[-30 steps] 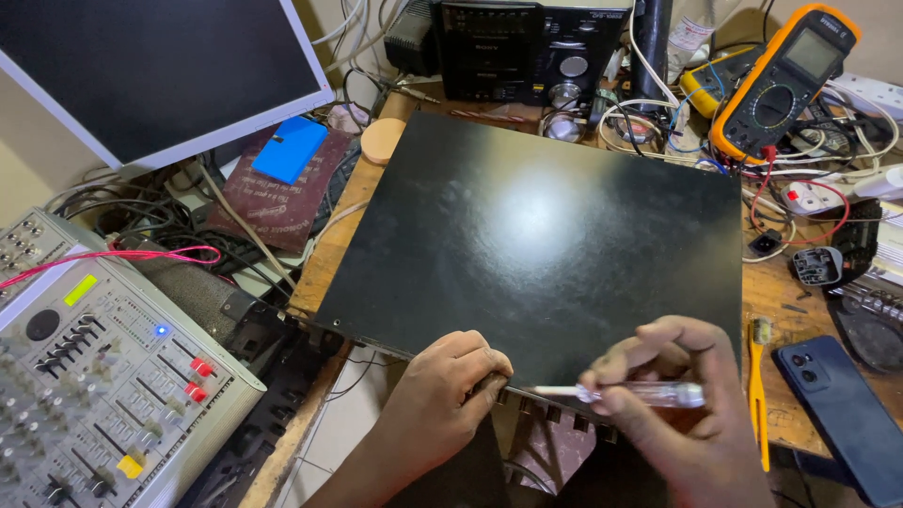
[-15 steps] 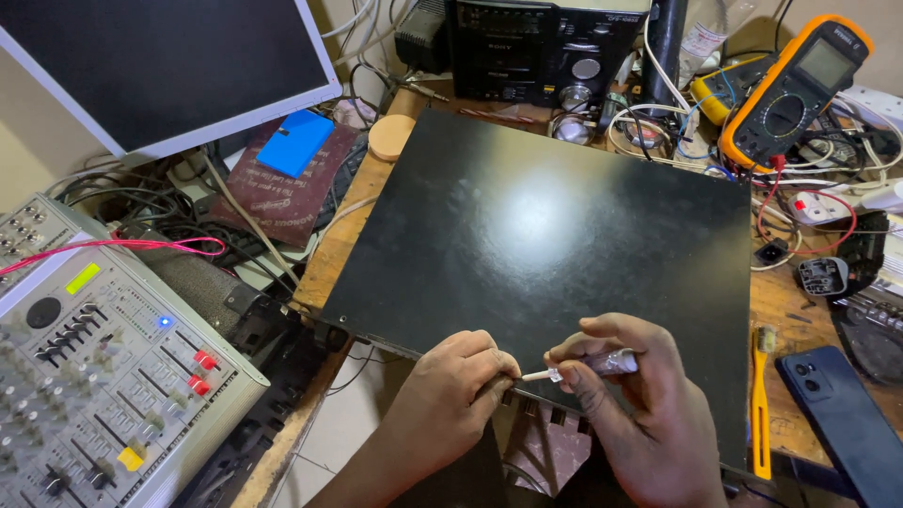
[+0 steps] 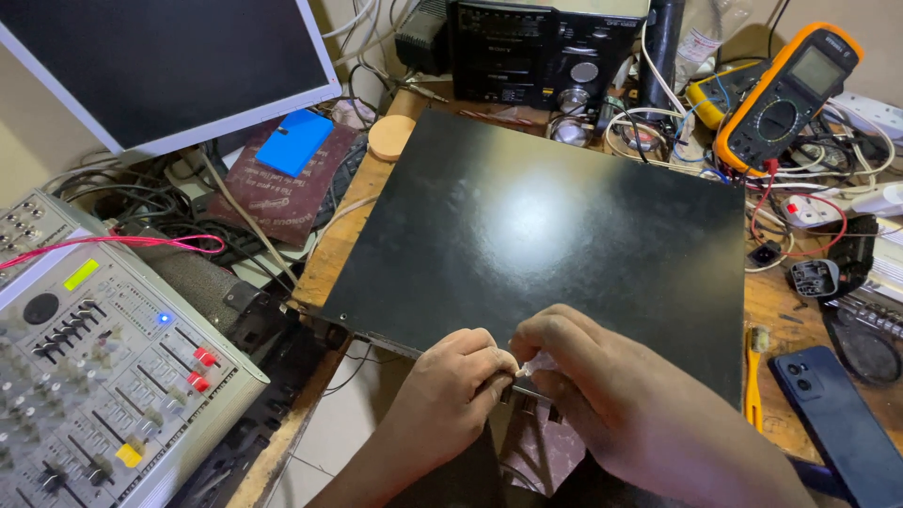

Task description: The person uses a screwdriver to tighten screws on the back panel of a black electronic device. They then connect a cable to the device and continue to adjust the screws.

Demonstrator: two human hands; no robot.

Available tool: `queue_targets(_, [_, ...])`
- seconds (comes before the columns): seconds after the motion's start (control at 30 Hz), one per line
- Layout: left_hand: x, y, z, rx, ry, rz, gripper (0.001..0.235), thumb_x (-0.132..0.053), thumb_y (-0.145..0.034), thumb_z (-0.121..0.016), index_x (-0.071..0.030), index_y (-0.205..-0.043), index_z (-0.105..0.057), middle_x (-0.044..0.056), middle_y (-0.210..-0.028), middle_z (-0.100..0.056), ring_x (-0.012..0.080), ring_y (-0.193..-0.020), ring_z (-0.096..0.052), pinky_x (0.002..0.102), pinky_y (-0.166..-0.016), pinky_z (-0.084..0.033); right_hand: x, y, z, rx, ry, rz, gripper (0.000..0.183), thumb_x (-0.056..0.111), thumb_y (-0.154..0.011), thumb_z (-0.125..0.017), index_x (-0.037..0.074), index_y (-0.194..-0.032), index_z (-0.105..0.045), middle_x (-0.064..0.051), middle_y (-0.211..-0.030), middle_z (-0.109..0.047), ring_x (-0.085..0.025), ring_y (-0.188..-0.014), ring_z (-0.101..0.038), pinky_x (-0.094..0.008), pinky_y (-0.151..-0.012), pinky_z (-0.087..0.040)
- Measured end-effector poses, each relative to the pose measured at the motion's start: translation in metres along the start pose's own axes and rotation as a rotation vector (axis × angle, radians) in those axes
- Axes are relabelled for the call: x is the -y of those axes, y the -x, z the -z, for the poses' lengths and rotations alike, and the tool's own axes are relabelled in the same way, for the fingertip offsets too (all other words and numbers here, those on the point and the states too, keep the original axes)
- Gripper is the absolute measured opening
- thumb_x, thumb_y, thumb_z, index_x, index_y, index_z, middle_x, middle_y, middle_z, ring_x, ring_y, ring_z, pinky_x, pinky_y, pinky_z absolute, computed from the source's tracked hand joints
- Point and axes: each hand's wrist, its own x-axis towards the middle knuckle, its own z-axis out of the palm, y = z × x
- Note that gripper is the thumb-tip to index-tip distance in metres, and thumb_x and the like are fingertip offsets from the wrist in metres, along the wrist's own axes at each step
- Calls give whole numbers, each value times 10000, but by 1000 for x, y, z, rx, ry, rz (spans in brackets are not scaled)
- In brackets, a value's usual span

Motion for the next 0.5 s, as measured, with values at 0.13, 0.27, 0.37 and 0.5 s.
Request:
queue_targets(0.13, [4, 1, -2, -11, -17, -2, 76, -116, -1021, -666, -103, -964, -714, 29, -867, -600, 249, -852, -610, 401, -755, -484, -6, -11, -7, -38, 126, -53, 104, 198, -1029, -638, 197, -1129, -609, 3, -1020, -727, -203, -815, -708, -358, -711, -542])
queue_targets(0.27, [4, 2, -2, 21, -31, 23, 108, -144, -1037, -641, -102, -984, -725, 29, -890, -609, 252, -878, -606, 411, -765, -483, -8, -15, -4, -33, 265, -59, 188, 398, -1038, -718, 242, -1024, -614, 20, -879, -656, -229, -697, -704, -407, -610, -508])
queue_targets(0.37, [9, 4, -6, 11, -45, 15, 182, -153, -1054, -634, -87, -884, -635, 30, -865, -579, 254, -851, -580, 424, -748, -469, -15, -17, -8, -48, 340, -23, 311, 426, -1047, -726, 211, -910, -548, -1, -804, -600, -270, -665, -646, -454, -583, -451])
queue_targets(0.5, [5, 5, -2, 11, -33, 4, 207, -132, -1056, -657, -70, -860, -631, 43, -865, -573, 266, -847, -571, 427, -733, -461, -18, -13, -14, -135, 347, -70, 354, 434, -1040, -710, 190, -850, -537, 6, -768, -592, -249, -621, -610, -433, -597, -437])
